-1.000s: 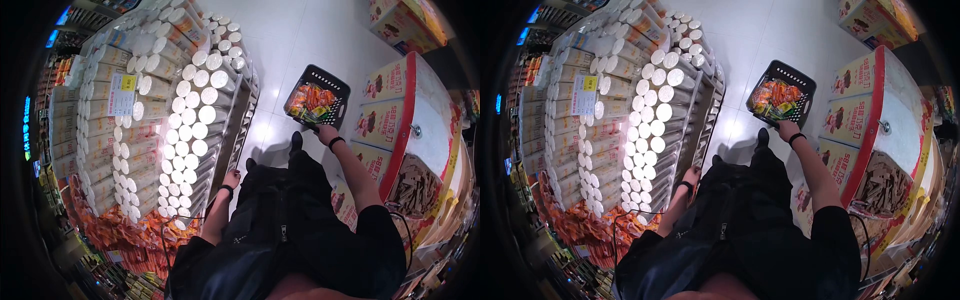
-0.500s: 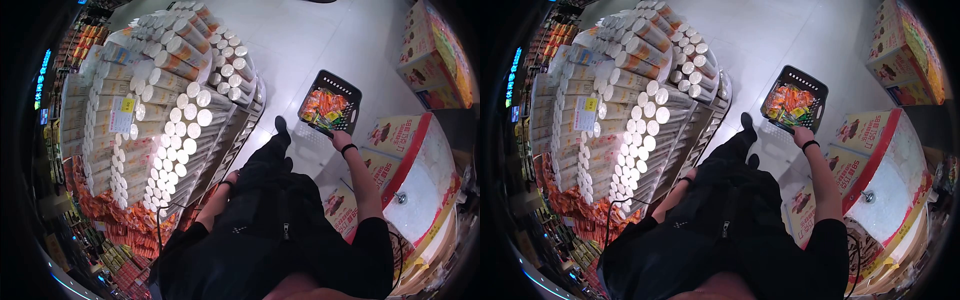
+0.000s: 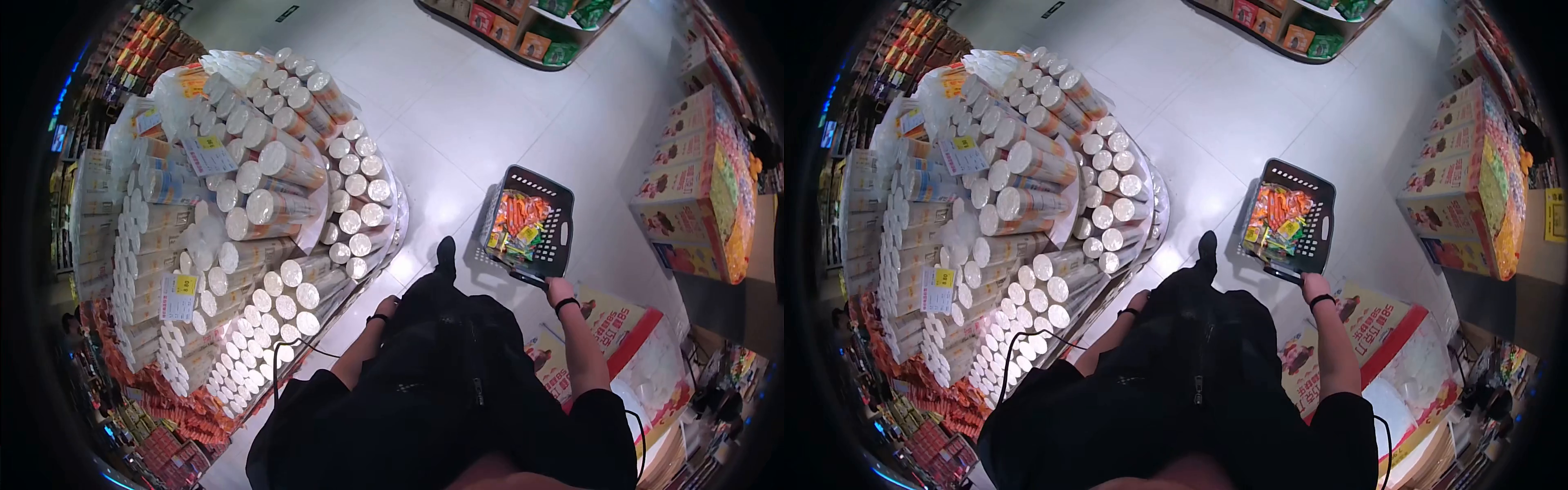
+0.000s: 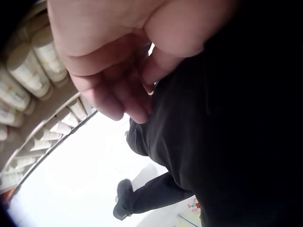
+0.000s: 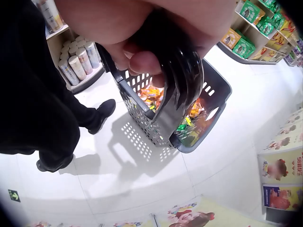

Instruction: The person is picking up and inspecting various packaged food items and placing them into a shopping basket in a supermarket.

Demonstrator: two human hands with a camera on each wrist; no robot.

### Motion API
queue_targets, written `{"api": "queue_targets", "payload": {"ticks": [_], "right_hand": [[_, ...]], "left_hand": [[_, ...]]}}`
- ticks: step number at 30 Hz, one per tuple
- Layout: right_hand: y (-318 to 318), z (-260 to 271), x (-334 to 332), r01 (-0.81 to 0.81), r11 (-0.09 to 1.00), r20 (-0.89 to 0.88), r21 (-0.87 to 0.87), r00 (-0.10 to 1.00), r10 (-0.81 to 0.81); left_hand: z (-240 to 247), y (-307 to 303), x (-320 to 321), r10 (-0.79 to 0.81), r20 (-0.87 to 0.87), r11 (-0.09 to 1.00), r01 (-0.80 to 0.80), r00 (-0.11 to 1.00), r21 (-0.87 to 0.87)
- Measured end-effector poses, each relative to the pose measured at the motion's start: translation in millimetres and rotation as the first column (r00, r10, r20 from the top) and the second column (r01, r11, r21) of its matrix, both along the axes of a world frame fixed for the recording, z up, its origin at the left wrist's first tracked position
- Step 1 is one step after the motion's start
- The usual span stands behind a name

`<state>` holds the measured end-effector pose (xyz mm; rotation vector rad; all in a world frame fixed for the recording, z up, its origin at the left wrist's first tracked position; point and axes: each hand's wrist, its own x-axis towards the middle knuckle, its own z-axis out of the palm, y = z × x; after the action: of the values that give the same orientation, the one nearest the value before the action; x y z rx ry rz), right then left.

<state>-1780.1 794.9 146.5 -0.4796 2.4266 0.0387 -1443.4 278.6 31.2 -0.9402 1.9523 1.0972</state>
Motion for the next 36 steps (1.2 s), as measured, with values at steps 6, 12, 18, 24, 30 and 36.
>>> {"api": "queue_targets", "payload": {"ticks": [6,12,18,24,30,36], "right_hand": [[8,-6,-118,-0.071,0.997,-0.01,0.038,0.997,0.072],[6,-6,-256,-0.256,0.964,0.012,0.068,0.967,0.255],[-17,1,-401,-0.473,0.881,-0.041,-0.006,0.881,0.472],[-69,-14,-538,-0.528,0.849,-0.112,-0.018,0.845,0.523],[-181,-1,-619,-0.571,0.821,-0.161,-0.03,0.813,0.56],[-309,5,-703,-0.634,0.772,-0.171,-0.044,0.767,0.619]], "left_hand": [[61,-2,-91,0.245,-0.071,0.963,-0.234,0.967,0.136],[39,18,-115,0.229,-0.067,0.973,-0.226,0.971,0.05],[40,33,-154,0.25,0.1,0.968,-0.249,0.963,-0.025],[34,60,-244,0.467,-0.011,0.884,-0.467,0.884,0.005],[58,36,-319,0.414,-0.05,0.895,-0.416,0.909,-0.161],[-2,24,-357,0.482,-0.089,0.836,-0.488,0.872,-0.251]]}}
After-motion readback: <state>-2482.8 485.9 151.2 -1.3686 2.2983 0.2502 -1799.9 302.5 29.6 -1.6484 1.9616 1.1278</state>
